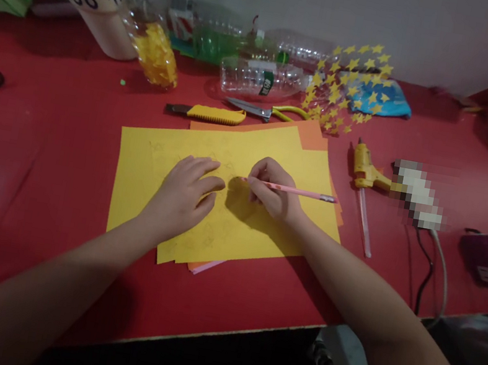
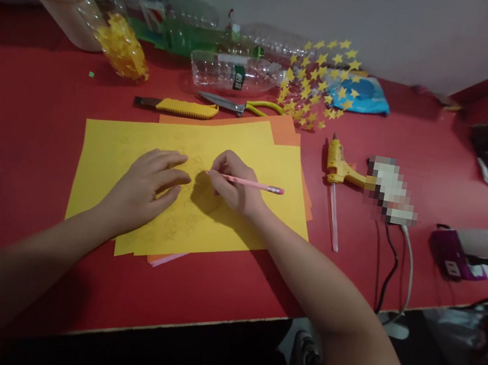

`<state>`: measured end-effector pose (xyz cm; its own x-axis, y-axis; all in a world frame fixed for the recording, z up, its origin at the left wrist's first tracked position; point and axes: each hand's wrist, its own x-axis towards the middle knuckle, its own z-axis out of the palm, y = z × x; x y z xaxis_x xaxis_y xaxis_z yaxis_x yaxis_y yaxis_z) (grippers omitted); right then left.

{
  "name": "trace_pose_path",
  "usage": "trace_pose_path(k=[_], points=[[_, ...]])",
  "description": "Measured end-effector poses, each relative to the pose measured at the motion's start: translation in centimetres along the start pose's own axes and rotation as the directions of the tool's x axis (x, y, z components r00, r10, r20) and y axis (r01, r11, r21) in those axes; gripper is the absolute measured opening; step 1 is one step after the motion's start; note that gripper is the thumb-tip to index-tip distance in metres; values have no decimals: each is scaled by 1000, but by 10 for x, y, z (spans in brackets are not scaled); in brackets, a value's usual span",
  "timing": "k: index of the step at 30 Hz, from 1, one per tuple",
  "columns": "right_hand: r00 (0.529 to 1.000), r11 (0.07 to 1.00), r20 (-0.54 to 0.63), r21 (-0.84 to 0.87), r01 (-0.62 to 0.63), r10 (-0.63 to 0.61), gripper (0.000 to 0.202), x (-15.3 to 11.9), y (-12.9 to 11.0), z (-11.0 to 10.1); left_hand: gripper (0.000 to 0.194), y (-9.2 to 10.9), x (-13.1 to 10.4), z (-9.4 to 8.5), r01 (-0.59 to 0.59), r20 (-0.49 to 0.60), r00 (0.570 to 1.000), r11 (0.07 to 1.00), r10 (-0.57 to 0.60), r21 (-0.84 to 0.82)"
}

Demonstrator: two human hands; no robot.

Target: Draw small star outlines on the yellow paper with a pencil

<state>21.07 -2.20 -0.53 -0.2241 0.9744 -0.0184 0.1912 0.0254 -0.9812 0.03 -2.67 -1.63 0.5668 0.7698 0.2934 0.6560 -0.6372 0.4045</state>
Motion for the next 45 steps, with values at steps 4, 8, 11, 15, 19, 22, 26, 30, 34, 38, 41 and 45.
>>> trace_pose_path(k=[4, 8, 11, 15, 19, 22, 26, 30, 34, 38, 41, 45], points=[[999, 997, -35, -70, 29, -32, 11, 2, 6, 0, 27, 3, -1, 2, 6, 28, 1000, 998, -8, 56], [998, 996, -34, -82, 47, -50, 8, 2, 3, -1, 34, 7, -1, 3, 11, 62, 998, 994, -18, 110], [998, 995, -20, -75, 62, -64, 7, 0, -1, -1, 38, 10, -2, 3, 12, 84, 996, 991, -24, 131], [994, 995, -67, -51, 85, -89, 7, 1, 0, -1, 39, 15, -3, 5, -12, 87, 996, 990, -1, 143], [992, 996, -90, -12, 87, -87, 8, 6, 5, -1, 45, 18, -3, 5, -24, 130, 991, 989, 5, 144], [994, 998, -93, -3, 57, -57, 9, 7, 2, -1, 51, 23, 0, 0, -23, 215, 976, 984, -16, 178], [998, 999, -70, 48, 6, -2, 16, 1, -8, -4, 58, 26, 3, -6, 3, 301, 952, 983, -59, 181], [996, 994, -63, 94, -53, 59, 10, -6, -9, -6, 62, 19, -2, -5, 57, 266, 961, 994, -79, 90], [999, 997, -39, 75, -34, 37, 15, -8, -1, -5, 58, 11, -11, -6, 63, 212, 975, 998, -66, 21], [999, 1000, 39, -3, 5, -5, 14, -11, 2, -6, 48, 9, -16, -6, -46, 142, 989, 999, 45, 5], [997, 999, 69, -22, 34, -32, 8, -17, 2, -9, 42, 8, -16, -4, -101, 106, 989, 995, 99, 8], [997, 997, 70, -63, 32, -28, 7, -23, 1, -10, 37, 7, -16, -2, -122, 73, 990, 992, 123, -16]])
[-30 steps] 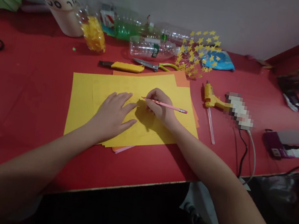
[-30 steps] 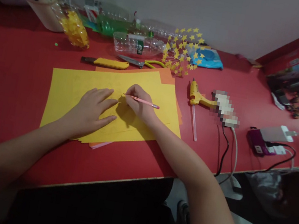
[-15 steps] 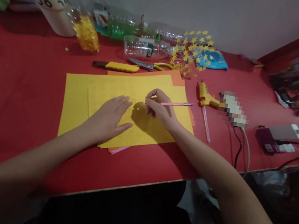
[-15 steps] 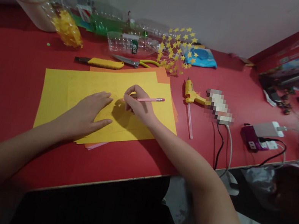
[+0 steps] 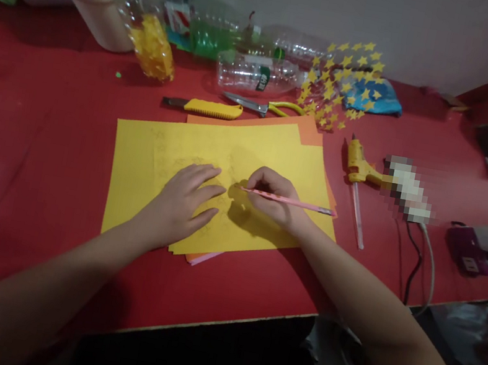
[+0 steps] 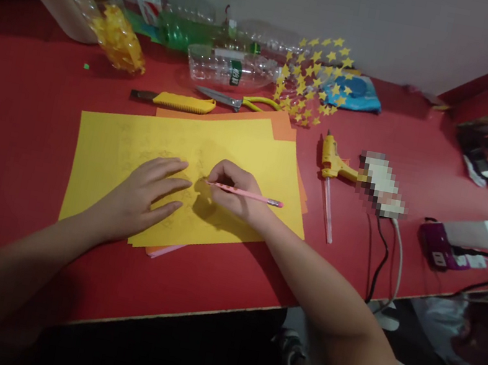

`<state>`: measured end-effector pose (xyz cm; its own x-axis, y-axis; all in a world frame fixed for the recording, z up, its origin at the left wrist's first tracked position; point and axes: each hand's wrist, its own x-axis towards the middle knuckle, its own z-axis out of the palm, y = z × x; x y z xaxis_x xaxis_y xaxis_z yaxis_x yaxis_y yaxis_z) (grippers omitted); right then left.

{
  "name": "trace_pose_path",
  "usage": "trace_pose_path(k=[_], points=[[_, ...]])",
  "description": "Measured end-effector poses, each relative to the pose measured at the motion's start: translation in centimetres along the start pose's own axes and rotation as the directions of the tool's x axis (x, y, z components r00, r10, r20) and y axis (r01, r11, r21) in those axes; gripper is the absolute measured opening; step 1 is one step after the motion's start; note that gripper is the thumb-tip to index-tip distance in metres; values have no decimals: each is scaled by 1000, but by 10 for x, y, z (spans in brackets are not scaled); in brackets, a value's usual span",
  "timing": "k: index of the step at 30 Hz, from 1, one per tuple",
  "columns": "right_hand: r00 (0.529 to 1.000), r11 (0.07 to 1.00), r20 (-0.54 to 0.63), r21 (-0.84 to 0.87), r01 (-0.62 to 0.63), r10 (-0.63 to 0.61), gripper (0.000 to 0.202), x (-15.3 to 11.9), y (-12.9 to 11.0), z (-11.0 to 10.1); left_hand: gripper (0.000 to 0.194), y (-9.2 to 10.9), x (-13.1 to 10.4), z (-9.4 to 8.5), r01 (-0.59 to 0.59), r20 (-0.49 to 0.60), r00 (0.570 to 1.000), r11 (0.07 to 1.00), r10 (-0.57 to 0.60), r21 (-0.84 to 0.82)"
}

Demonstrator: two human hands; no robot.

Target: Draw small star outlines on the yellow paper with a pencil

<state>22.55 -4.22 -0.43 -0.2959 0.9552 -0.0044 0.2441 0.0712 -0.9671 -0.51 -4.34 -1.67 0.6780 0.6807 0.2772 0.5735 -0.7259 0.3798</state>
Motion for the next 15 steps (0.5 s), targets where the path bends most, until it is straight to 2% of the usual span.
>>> trace_pose_path(k=[6, 15], points=[[999, 997, -14, -75, 34, -35, 9, -3, -7, 1, 30, 2, -1, -2, 5, -15, 1000, 1000, -5, -27], [999, 993, 18, -115, 33, -31, 7, -9, -10, 0, 29, 3, -1, -3, 22, -14, 1000, 999, -22, -40]])
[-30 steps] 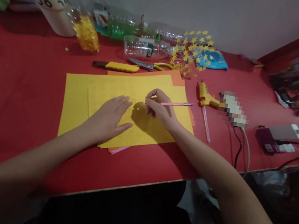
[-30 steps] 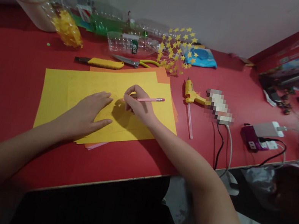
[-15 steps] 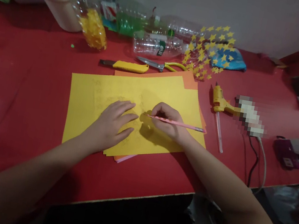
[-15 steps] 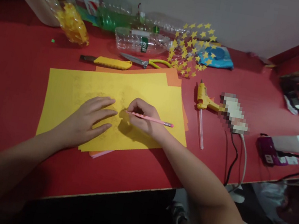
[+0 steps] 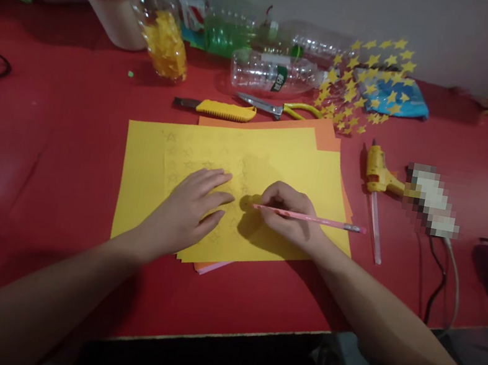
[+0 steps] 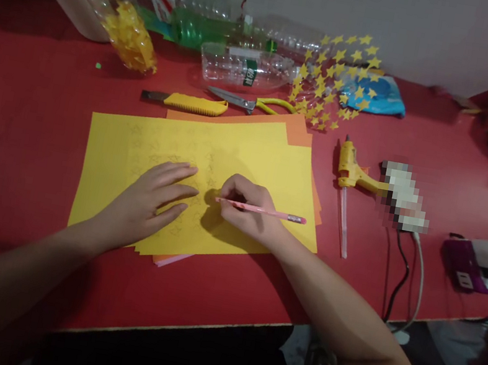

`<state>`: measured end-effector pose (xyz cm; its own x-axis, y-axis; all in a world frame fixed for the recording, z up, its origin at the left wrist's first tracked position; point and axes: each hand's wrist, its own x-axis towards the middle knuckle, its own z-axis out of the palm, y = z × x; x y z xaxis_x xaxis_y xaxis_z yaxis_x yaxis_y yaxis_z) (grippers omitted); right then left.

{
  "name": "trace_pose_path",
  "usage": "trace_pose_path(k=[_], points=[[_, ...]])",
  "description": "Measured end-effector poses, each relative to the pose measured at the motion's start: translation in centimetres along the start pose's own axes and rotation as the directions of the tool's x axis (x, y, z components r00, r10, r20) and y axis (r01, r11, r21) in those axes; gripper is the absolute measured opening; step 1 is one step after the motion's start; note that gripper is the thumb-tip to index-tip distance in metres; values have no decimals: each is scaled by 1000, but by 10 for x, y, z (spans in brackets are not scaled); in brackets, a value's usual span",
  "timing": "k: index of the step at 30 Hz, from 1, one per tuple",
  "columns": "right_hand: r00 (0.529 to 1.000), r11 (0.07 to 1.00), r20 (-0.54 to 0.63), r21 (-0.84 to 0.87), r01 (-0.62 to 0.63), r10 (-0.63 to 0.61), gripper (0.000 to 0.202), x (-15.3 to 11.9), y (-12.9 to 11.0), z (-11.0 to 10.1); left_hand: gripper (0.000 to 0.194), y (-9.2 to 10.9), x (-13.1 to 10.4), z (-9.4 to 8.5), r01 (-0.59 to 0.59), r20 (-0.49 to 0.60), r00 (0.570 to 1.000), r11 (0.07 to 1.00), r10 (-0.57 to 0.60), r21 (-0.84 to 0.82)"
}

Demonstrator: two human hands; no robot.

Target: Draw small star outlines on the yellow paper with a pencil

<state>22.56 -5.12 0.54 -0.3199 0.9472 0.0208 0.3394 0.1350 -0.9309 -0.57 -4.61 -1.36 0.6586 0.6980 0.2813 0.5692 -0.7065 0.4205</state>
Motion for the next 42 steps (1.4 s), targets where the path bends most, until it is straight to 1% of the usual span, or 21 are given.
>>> trace_pose_path(k=[3, 8, 14, 17, 21, 29, 42], points=[[1000, 1000, 22, -7, 2, -2, 8, 0, 1, 0, 30, 1, 0, 0, 3, 9, 1000, 1000, -3, -6], [998, 998, 34, -16, -54, 54, 10, 0, 2, 0, 31, 1, 1, 0, 5, 8, 1000, 1000, -5, 6], [1000, 999, 14, -31, -28, 28, 13, 1, 4, 0, 28, 0, 1, 0, 16, 17, 1000, 1000, -16, 3], [999, 999, 34, -24, -39, 39, 14, 1, 4, 0, 27, 0, 1, 0, 25, 21, 999, 1000, -25, -2], [999, 1000, 44, -4, -2, 2, 15, 2, 5, 1, 28, 1, 1, 0, 35, 24, 999, 999, -34, -11], [1000, 999, -4, -50, 9, -9, 13, 1, 1, 2, 30, 1, 1, -1, 41, 34, 999, 999, -40, -5], [996, 998, -73, -39, -55, 52, 16, 1, 1, 3, 29, 2, 1, -1, 50, 36, 998, 999, -49, -12]])
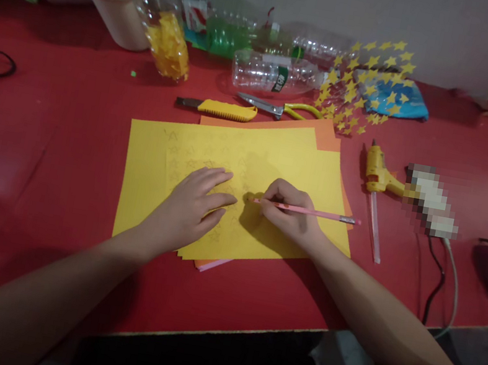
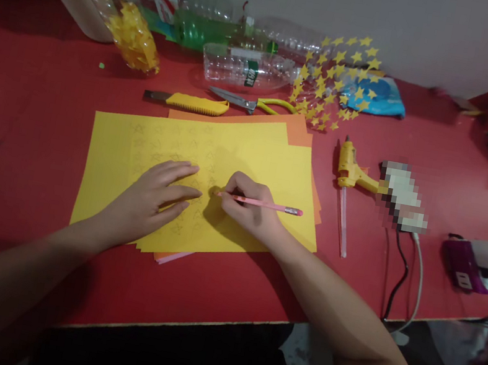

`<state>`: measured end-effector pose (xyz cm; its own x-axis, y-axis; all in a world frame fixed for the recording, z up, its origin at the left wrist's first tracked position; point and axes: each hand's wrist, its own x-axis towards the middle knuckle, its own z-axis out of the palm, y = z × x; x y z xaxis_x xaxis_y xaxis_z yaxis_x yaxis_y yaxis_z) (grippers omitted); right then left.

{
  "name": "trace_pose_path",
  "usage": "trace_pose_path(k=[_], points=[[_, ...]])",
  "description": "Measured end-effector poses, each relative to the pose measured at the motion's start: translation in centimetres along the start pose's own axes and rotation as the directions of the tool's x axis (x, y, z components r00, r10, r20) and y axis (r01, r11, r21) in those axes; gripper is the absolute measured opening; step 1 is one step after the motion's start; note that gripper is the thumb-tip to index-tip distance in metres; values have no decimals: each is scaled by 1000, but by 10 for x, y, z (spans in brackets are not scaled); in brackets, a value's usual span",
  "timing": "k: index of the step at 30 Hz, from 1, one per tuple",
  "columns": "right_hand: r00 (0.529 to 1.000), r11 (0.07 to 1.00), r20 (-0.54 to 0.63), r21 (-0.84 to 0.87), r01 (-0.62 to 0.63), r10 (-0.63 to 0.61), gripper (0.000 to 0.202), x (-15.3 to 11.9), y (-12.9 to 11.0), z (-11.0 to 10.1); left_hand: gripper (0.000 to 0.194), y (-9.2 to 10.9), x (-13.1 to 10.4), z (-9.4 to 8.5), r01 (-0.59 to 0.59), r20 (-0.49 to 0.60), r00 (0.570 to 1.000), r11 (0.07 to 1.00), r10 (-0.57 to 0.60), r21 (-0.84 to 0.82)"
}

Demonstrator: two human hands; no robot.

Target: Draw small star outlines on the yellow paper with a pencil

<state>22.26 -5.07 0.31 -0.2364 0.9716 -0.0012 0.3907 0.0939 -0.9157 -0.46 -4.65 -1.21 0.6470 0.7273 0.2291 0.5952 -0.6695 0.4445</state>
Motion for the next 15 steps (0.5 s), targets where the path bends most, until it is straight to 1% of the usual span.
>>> trace_pose_path(k=[5, 10, 15], points=[[1000, 1000, -11, -3, -13, 13, 16, 0, 0, 1, 29, -1, 0, 0, -18, -15, 1000, 1000, 18, 0], [1000, 1000, -3, -5, -18, 17, 15, 0, 0, 0, 30, -1, 0, 1, -11, -8, 1000, 1000, 11, 6], [1000, 1000, 2, -6, 14, -14, 16, 1, 1, 0, 31, 0, 0, 0, -4, -4, 1000, 1000, 4, 3]])
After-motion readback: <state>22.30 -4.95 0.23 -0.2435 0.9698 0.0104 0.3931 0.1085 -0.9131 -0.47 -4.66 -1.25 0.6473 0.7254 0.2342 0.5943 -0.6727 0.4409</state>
